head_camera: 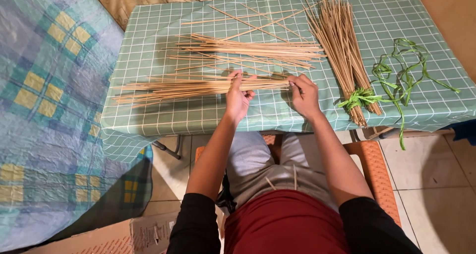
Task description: Organizing and aligning thin wooden sticks into a bundle on a table.
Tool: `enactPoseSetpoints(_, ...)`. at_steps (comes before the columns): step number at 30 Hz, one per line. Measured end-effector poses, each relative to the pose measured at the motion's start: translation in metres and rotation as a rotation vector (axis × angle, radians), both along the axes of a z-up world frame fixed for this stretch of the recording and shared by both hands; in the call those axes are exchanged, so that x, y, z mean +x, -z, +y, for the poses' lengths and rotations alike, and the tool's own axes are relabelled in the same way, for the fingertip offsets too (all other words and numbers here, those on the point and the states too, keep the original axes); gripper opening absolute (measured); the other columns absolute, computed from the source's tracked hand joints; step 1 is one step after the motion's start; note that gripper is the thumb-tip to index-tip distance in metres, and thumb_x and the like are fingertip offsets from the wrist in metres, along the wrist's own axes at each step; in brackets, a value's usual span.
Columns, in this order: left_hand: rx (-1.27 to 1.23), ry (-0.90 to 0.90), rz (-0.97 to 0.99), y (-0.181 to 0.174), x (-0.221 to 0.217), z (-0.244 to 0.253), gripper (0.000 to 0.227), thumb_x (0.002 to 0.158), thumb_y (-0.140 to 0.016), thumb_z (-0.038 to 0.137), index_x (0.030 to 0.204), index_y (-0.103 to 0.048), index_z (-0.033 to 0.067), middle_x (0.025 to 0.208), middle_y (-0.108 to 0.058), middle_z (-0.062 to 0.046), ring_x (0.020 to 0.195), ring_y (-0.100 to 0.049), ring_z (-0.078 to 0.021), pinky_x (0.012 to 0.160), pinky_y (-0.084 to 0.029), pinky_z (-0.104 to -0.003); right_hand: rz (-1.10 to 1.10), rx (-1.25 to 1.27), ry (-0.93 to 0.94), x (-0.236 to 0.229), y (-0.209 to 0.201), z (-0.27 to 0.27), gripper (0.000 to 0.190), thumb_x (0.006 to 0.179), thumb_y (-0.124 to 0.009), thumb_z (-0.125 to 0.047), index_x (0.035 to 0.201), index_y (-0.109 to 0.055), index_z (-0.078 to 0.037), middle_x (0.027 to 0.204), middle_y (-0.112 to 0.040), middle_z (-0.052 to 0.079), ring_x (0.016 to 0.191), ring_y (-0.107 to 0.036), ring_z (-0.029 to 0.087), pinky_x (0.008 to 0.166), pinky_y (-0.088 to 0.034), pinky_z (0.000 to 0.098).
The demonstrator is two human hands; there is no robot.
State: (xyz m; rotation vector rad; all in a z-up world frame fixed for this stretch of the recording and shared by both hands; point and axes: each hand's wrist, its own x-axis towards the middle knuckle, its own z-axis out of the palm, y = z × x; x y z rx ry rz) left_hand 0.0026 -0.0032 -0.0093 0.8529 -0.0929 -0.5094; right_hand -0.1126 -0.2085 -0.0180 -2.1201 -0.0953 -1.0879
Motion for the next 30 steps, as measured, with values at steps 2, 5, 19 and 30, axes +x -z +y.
enactPoseSetpoints(2, 0.020, 0.016, 0.002, -0.001, 0.002, 0.002, 0.018, 0.105, -0.054, 0.042, 0.114, -0.053, 0.0263, 0.121, -0.074, -0.017, 0.050, -0.068, -0.0181, 0.041, -0.048, -0.020, 0.004, 0.005, -0.020, 0.005, 0.011, -0.006, 0.022, 0.102, -0.062, 0.005, 0.105, -0.079, -0.009, 0.079, -0.059, 0.012, 0.074, -0.065, 0.036, 0.074, -0.051, 0.0399)
enactPoseSetpoints(5, 0.041, 0.049, 0.008, -0.005, 0.003, 0.002, 0.028, 0.104, -0.052, 0.049, 0.109, -0.058, 0.0229, 0.121, -0.075, -0.016, 0.051, -0.067, -0.0159, 0.044, -0.046, -0.018, 0.016, 0.023, -0.049, 0.002, -0.001, -0.002, 0.022, 0.101, -0.063, 0.004, 0.106, -0.080, -0.009, 0.079, -0.061, 0.013, 0.073, -0.065, 0.034, 0.074, -0.051, 0.0403)
enactPoseSetpoints(19, 0.052, 0.095, -0.062, 0.005, 0.005, -0.001, 0.047, 0.105, -0.045, 0.062, 0.106, -0.060, 0.0181, 0.124, -0.074, -0.012, 0.059, -0.069, -0.0156, 0.053, -0.052, -0.020, 0.056, 0.734, -0.072, -0.007, -0.018, 0.012, 0.018, 0.103, -0.071, -0.001, 0.111, -0.055, 0.002, 0.092, -0.075, 0.017, 0.080, -0.075, 0.020, 0.072, -0.066, 0.0336)
enactPoseSetpoints(30, 0.016, 0.160, -0.050, 0.014, 0.012, -0.002, 0.042, 0.106, -0.046, 0.059, 0.107, -0.058, 0.0190, 0.126, -0.073, -0.015, 0.063, -0.073, -0.0152, 0.054, -0.057, -0.018, 0.039, 0.501, -0.082, -0.003, -0.013, 0.007, 0.013, 0.106, -0.068, -0.005, 0.116, -0.076, -0.004, 0.103, -0.077, 0.012, 0.092, -0.071, 0.015, 0.085, -0.062, 0.0344)
